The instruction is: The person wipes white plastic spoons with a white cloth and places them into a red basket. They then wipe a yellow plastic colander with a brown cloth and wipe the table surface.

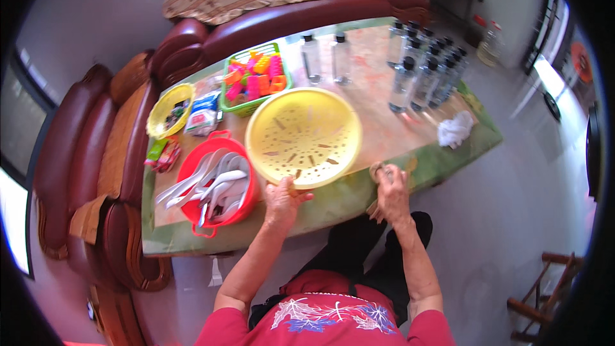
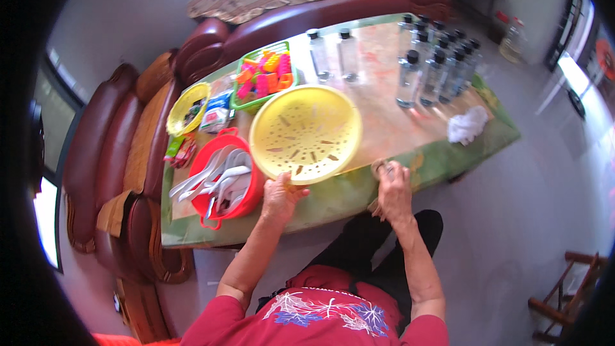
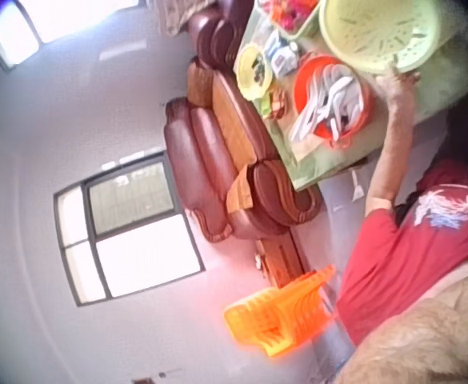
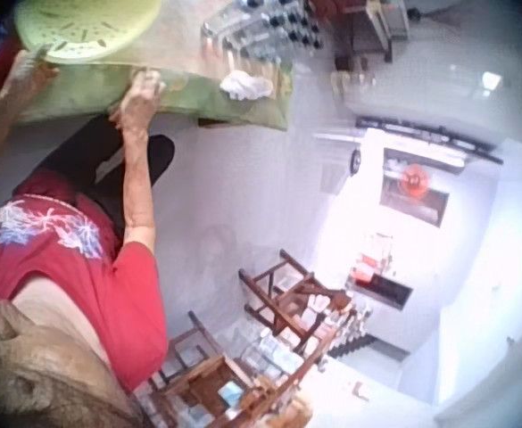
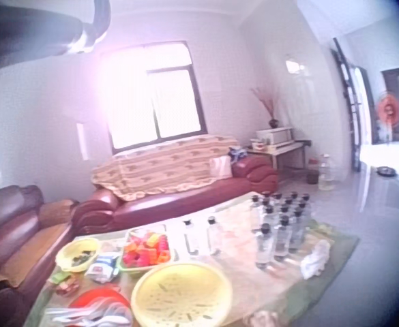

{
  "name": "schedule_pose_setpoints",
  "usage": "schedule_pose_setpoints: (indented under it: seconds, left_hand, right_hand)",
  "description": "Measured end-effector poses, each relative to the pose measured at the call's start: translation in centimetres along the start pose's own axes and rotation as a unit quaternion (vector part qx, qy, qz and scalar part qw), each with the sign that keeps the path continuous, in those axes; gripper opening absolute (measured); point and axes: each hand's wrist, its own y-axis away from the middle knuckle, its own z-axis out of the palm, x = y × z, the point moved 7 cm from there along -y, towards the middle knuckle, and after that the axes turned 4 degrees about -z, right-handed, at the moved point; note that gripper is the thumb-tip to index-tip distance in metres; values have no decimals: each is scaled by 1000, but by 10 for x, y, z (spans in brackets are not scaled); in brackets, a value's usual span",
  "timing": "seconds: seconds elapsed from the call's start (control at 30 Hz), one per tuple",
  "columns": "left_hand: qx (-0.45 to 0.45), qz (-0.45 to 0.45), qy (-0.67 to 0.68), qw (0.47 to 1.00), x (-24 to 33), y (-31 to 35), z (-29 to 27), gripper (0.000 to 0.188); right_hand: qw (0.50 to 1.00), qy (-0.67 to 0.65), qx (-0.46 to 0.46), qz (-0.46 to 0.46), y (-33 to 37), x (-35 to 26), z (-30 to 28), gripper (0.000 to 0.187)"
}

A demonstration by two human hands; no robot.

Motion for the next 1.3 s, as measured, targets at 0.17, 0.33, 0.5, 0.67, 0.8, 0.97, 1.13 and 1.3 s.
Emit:
schedule_pose_setpoints:
  seconds: [0.17, 0.33, 0.5, 0.67, 0.8, 0.97, 1.13, 1.3]
  left_hand:
    - [7, -45, 58, 997, -21, -12, -8, 33]
    - [48, -24, 89, 995, -26, -20, -12, 34]
    - [23, -21, 78, 996, -15, -21, -20, 35]
    - [-1, -53, 51, 997, -14, -18, -13, 41]
    - [7, -70, 55, 996, -23, -18, -20, 42]
    - [-19, -117, 108, 987, -24, 31, -8, 17]
    - [-65, -66, -71, 993, -27, 54, -5, 13]
    - [-130, 32, -261, 956, -24, 55, 35, 14]
  right_hand:
    - [987, -8, 124, 106, -8, 7, -32, 44]
    - [986, 123, 43, -108, 8, -61, 20, 31]
    - [995, 82, 56, -1, -4, -8, 8, 29]
    - [975, 174, 99, 92, -21, 64, -13, 28]
    - [955, 218, 109, 171, -19, 121, -28, 24]
    - [944, 241, 161, 159, 0, 143, -46, 21]
    - [930, -34, 108, 350, 12, 186, -77, 58]
    - [942, -23, -23, 334, -28, 220, -90, 77]
